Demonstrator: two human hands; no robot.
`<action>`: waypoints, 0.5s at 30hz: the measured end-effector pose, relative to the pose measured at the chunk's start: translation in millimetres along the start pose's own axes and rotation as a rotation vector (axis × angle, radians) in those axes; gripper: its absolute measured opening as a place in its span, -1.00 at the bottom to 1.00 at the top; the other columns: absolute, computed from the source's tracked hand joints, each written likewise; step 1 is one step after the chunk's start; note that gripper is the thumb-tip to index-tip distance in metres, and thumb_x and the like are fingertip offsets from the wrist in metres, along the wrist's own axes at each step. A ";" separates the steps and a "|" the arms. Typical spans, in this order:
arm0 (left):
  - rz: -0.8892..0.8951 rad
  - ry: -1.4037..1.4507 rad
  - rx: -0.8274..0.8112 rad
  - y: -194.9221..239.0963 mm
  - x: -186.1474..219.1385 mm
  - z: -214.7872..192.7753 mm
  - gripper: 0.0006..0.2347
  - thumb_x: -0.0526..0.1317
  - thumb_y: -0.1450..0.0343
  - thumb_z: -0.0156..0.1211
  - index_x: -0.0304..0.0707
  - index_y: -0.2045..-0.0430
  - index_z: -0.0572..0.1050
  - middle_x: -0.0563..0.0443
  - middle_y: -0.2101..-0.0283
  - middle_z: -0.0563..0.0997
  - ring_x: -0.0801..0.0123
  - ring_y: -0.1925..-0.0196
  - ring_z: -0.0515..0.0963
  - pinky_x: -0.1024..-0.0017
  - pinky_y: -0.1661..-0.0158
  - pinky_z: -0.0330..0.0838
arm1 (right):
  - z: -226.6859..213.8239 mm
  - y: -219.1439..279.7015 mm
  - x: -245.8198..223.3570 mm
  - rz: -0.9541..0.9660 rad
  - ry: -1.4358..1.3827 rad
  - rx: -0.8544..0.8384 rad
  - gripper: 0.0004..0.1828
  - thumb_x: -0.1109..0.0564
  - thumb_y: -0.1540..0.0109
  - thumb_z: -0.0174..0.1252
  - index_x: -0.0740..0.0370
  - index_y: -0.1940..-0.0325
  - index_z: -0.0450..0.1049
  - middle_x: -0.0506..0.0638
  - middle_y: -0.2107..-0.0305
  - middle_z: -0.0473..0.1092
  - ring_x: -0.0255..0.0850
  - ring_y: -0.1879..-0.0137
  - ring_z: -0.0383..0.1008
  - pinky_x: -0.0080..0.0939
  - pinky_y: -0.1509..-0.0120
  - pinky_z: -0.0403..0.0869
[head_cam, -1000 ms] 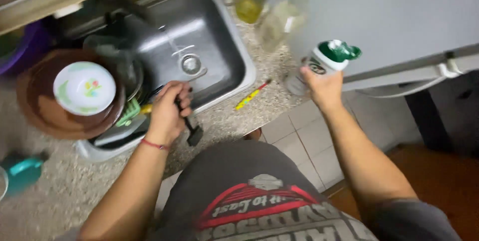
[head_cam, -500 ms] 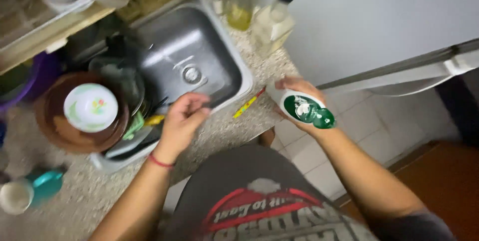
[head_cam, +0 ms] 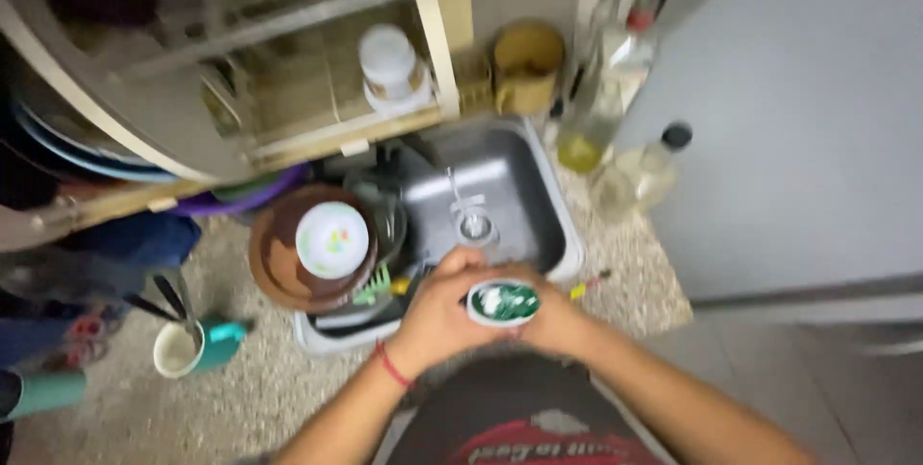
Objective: Scrubbing a small kitchen tool with a brush and soap in a sink.
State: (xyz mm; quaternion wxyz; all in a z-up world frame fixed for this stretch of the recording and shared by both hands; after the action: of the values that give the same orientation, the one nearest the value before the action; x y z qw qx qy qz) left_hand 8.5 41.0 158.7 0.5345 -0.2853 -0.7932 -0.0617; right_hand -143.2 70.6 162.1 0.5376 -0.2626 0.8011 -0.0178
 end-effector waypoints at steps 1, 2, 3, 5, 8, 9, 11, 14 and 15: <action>0.035 -0.007 0.018 -0.3 -0.3 -5.5 -0.47 -0.03 0.07 0.66 -0.06 0.24 0.66 0.02 0.20 0.55 0.16 0.22 0.64 0.38 0.13 0.52 | -4.7 -7.8 -7.1 -0.029 0.027 0.002 -0.67 0.31 -0.03 0.28 0.32 0.14 0.43 0.16 0.25 0.50 0.04 0.11 0.52 0.05 -0.09 0.44; 0.020 -0.017 0.000 3.8 -1.9 -9.0 -0.49 -0.08 0.02 0.64 -0.11 0.20 0.66 0.05 0.24 0.52 0.28 0.21 0.60 0.47 0.16 0.47 | -4.2 -11.4 -15.6 -0.061 0.040 -0.052 -0.72 0.33 -0.04 0.26 0.29 0.19 0.42 0.12 0.27 0.50 -0.02 0.16 0.53 -0.01 -0.02 0.47; 0.005 -0.027 -0.017 7.6 -5.2 -11.5 -0.51 -0.13 -0.03 0.63 -0.16 0.17 0.65 0.09 0.28 0.49 0.39 0.21 0.55 0.56 0.18 0.42 | -3.3 -14.4 -22.3 -0.092 0.053 -0.105 -0.76 0.35 -0.04 0.24 0.27 0.24 0.40 0.07 0.29 0.50 -0.07 0.21 0.54 -0.08 0.05 0.51; -0.018 -0.035 0.013 15.9 -12.6 -13.2 -0.54 -0.17 -0.03 0.63 -0.15 0.20 0.66 0.07 0.27 0.49 0.36 0.19 0.54 0.54 0.16 0.41 | -9.1 -6.6 -2.6 0.073 0.121 -0.244 -0.45 0.22 -0.07 0.30 0.23 -0.09 0.26 0.11 0.02 0.38 -0.02 -0.07 0.39 -0.03 -0.19 0.34; -0.064 -0.046 0.059 29.1 -23.9 -19.2 -0.54 -0.24 -0.02 0.65 -0.18 0.20 0.66 0.05 0.22 0.52 0.33 0.12 0.54 0.49 0.08 0.43 | -24.6 -3.9 6.2 0.427 0.225 -0.429 -0.19 0.13 -0.14 0.26 0.04 -0.44 0.11 0.01 -0.28 0.23 -0.11 -0.29 0.31 -0.11 -0.35 0.32; -0.084 -0.048 0.073 33.6 -27.4 -20.0 -0.50 -0.25 -0.01 0.66 -0.21 0.16 0.65 0.03 0.18 0.54 0.33 0.08 0.55 0.46 0.02 0.47 | -32.7 -1.4 6.3 0.616 0.265 -0.472 -0.22 0.18 -0.18 0.16 -0.12 -0.46 0.10 -0.13 -0.29 0.18 -0.26 -0.22 0.38 -0.26 -0.27 0.45; -0.125 -0.046 0.090 40.9 -32.2 -23.6 -0.51 -0.21 -0.02 0.66 -0.19 0.17 0.66 0.05 0.19 0.54 0.34 0.08 0.55 0.46 0.03 0.47 | -36.4 9.7 34.8 0.589 0.242 -0.350 -0.52 0.12 -0.20 0.17 -0.05 -0.20 0.30 -0.13 -0.09 0.34 -0.27 -0.11 0.46 -0.26 -0.23 0.48; -0.190 -0.040 0.133 52.1 -38.7 -24.9 -0.52 -0.17 -0.03 0.65 -0.19 0.17 0.67 0.06 0.18 0.54 0.34 0.05 0.54 0.46 0.01 0.44 | -34.9 37.5 83.6 0.544 0.192 -0.092 -0.81 0.18 -0.20 0.16 0.01 0.33 0.26 -0.15 0.39 0.34 -0.32 0.22 0.41 -0.31 0.04 0.50; -0.211 -0.036 0.155 54.9 -41.3 -25.7 -0.53 -0.16 -0.04 0.65 -0.21 0.18 0.68 0.06 0.17 0.54 0.33 0.01 0.54 0.46 -0.02 0.40 | -34.7 47.5 101.2 0.523 0.162 0.050 -0.53 0.31 -0.17 0.15 0.00 0.60 0.03 -0.20 0.67 0.18 -0.37 0.46 0.29 -0.38 0.27 0.50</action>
State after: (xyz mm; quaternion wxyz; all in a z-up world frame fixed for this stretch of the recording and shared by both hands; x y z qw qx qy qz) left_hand 68.7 60.2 121.7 0.5313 -0.1594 -0.8305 -0.0510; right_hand -221.2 58.1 75.7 0.4643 -0.0312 0.8814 0.0811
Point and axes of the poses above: each hand's wrist, its own y-axis away from the middle knuckle, its own z-axis out of the palm, x = y × z, the point moved 3 cm from there along -y, towards the middle knuckle
